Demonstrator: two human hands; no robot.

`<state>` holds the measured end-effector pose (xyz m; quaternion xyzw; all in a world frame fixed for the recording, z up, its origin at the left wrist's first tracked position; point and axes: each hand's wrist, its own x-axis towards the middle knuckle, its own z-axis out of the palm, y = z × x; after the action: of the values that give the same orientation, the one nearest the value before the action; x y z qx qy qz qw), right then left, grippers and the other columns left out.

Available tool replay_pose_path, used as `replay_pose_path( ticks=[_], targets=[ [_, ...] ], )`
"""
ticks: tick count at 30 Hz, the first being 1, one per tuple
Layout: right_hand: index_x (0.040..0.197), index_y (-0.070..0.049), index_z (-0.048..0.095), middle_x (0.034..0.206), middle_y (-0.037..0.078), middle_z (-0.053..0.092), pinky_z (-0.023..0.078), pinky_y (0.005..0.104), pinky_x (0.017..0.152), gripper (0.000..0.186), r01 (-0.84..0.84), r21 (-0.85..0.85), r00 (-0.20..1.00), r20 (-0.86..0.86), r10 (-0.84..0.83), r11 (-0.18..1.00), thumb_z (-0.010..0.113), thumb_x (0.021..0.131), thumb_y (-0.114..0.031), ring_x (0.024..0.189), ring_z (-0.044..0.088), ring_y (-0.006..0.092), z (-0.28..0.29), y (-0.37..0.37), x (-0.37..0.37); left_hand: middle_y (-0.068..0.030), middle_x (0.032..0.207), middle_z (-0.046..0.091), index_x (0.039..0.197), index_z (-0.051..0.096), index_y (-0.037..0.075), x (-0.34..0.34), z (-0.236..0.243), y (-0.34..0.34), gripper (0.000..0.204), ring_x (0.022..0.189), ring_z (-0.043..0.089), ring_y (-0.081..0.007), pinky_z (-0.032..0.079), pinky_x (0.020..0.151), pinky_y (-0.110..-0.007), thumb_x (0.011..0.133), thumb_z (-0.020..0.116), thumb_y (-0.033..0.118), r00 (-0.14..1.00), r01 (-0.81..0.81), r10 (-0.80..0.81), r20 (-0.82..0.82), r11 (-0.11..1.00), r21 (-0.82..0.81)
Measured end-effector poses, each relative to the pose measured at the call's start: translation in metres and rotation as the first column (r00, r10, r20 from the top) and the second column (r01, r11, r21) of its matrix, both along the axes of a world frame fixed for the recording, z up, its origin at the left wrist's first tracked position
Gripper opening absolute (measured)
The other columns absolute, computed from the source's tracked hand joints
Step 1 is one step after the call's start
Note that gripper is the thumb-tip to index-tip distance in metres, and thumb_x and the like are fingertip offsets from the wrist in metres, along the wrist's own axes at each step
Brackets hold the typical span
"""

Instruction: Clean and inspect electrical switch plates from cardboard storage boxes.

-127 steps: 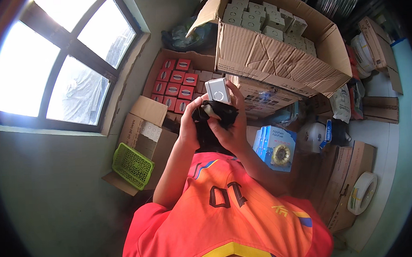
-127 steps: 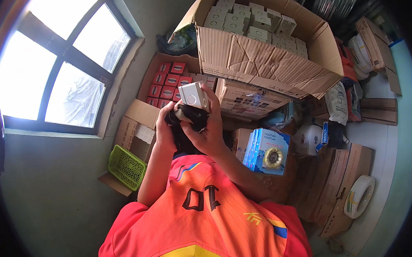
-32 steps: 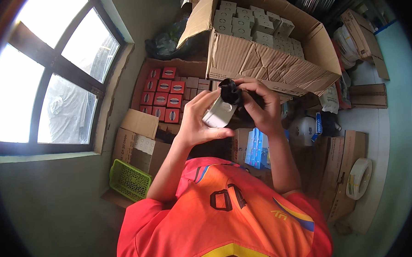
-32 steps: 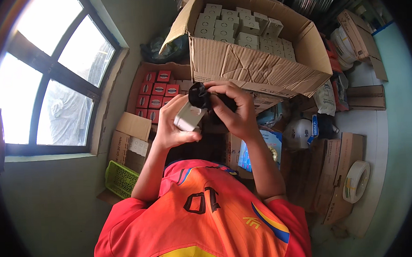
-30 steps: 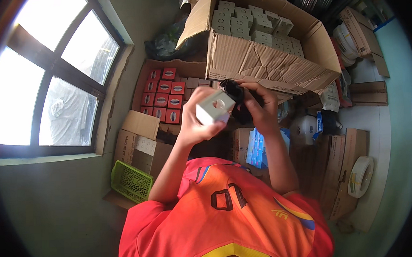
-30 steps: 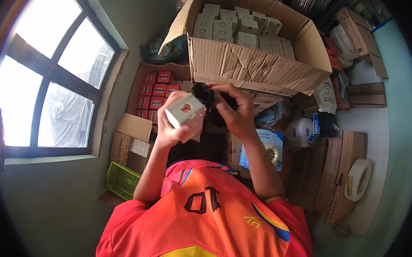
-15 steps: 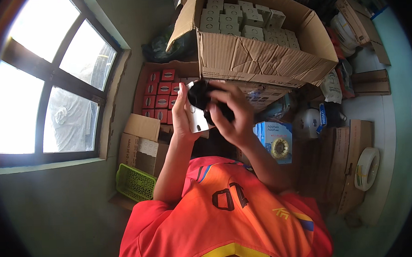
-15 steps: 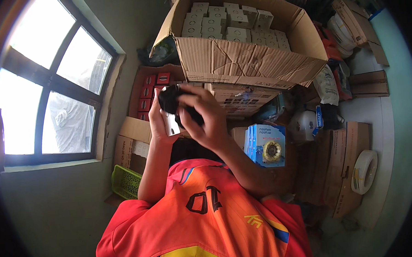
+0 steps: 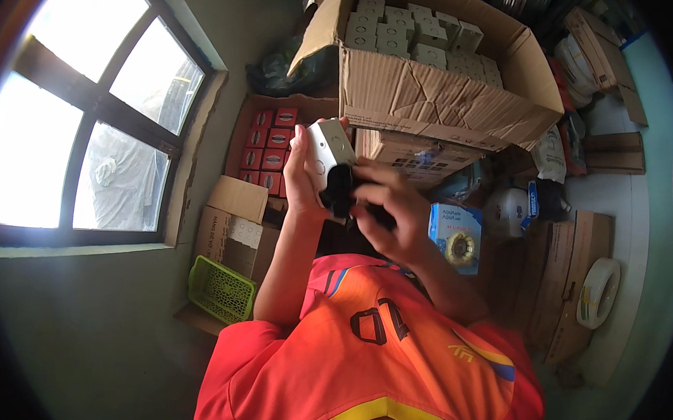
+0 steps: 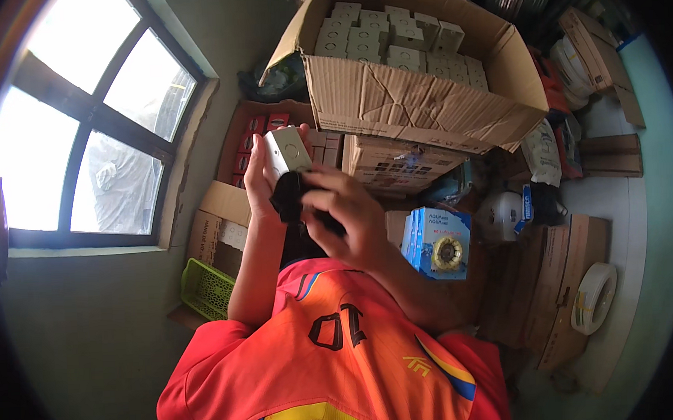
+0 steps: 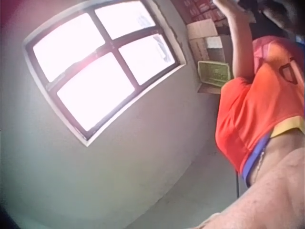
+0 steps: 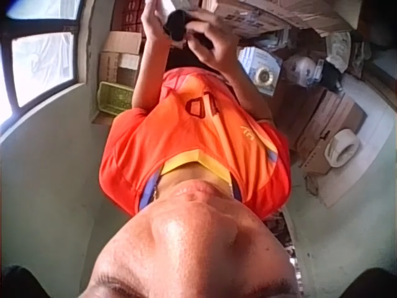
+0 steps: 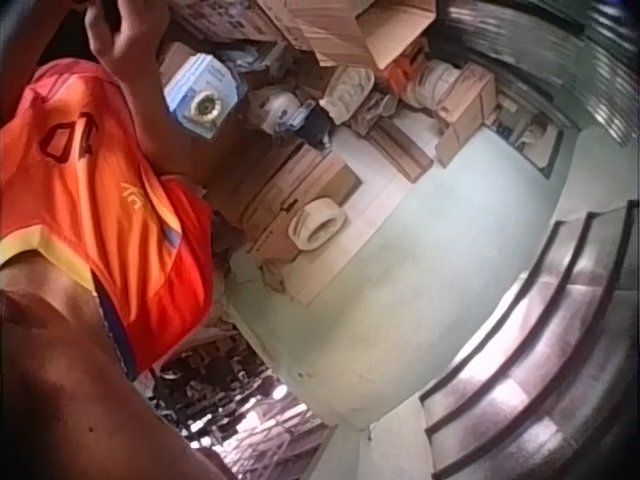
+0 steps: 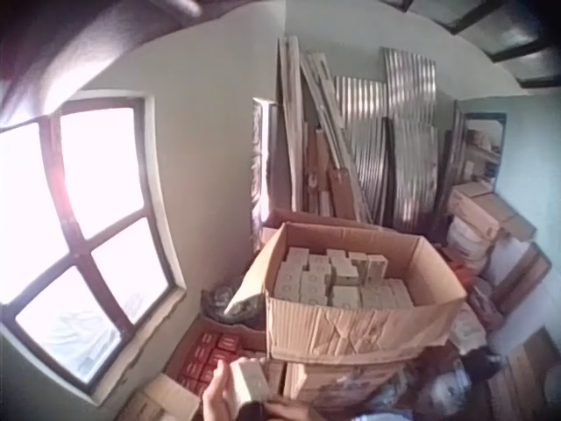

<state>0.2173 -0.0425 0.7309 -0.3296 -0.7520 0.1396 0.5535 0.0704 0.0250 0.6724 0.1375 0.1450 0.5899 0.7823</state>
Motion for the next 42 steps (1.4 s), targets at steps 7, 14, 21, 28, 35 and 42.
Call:
replay_pose_path(
  ticks=[7,14,21,28,35,42],
  targets=[
    [0.109,0.002,0.07,0.126,0.018,0.071,0.048,0.0398,0.107,0.016,0.017,-0.188,0.997,-0.077,-0.032,0.982,0.064,0.094,-0.004,0.125,0.066,0.0304,-0.017,0.036,0.029,-0.0043,0.103,0.068,0.112,0.062,0.013,0.004,0.003,-0.021,0.021,0.094,0.069,-0.018,0.058,0.085,-0.034,0.104,0.055,0.031,0.99,0.141,-0.139,-0.035,0.989,0.05],
    [0.109,0.001,0.069,0.127,0.025,0.068,0.052,0.0461,0.104,0.02,0.498,-0.075,0.803,-0.337,-0.492,0.864,0.065,0.09,-0.002,0.119,0.067,0.0406,-0.059,-0.014,0.016,-0.0166,0.127,0.064,0.135,0.057,0.008,-0.016,0.003,-0.001,0.039,0.129,0.061,-0.0318,0.054,0.103,-0.056,0.101,0.057,0.028,0.998,0.06,-0.056,0.039,0.99,-0.129],
    [0.112,-0.005,0.069,0.128,0.019,0.064,0.044,0.0584,0.114,0.024,0.415,0.421,0.898,-0.045,-0.439,0.806,0.07,0.09,-0.012,0.126,0.06,0.0455,-0.063,-0.001,0.005,-0.011,0.131,0.059,0.16,0.038,0.015,0.028,-0.006,-0.03,0.069,0.119,0.063,-0.0262,0.052,0.104,-0.045,0.102,0.064,0.041,0.985,-0.123,0.1,-0.141,0.98,-0.16],
    [0.111,-0.008,0.071,0.124,0.014,0.066,0.053,0.052,0.102,0.028,0.185,0.424,0.973,0.049,-0.227,0.887,0.077,0.084,-0.013,0.12,0.063,0.0401,-0.049,-0.004,-0.004,-0.0091,0.104,0.064,0.129,0.06,0.009,0.027,-0.004,-0.017,0.046,0.097,0.066,-0.0227,0.055,0.093,-0.039,0.098,0.068,0.043,0.99,-0.137,0.143,0.001,0.951,-0.278],
    [0.113,-0.007,0.069,0.124,0.012,0.066,0.052,0.0486,0.104,0.029,0.077,0.092,0.966,0.241,-0.097,0.993,0.077,0.086,-0.009,0.122,0.062,0.0383,-0.019,0.009,-0.012,-0.0047,0.1,0.063,0.104,0.06,0.002,-0.006,-0.021,-0.019,0.031,0.091,0.056,-0.0091,0.046,0.084,-0.027,0.11,0.057,0.033,0.437,-0.324,0.589,-0.68,0.808,0.492],
    [0.112,-0.007,0.07,0.126,0.011,0.065,0.054,0.0465,0.101,0.031,0.097,0.154,0.929,0.34,-0.145,0.983,0.079,0.083,-0.005,0.122,0.063,0.037,-0.016,0.011,-0.031,-0.0051,0.105,0.061,0.107,0.059,0.008,-0.06,-0.005,-0.003,0.038,0.098,0.056,-0.013,0.049,0.085,-0.032,0.115,0.04,0.04,0.545,-0.49,0.589,-0.597,0.801,0.343]
  ],
)
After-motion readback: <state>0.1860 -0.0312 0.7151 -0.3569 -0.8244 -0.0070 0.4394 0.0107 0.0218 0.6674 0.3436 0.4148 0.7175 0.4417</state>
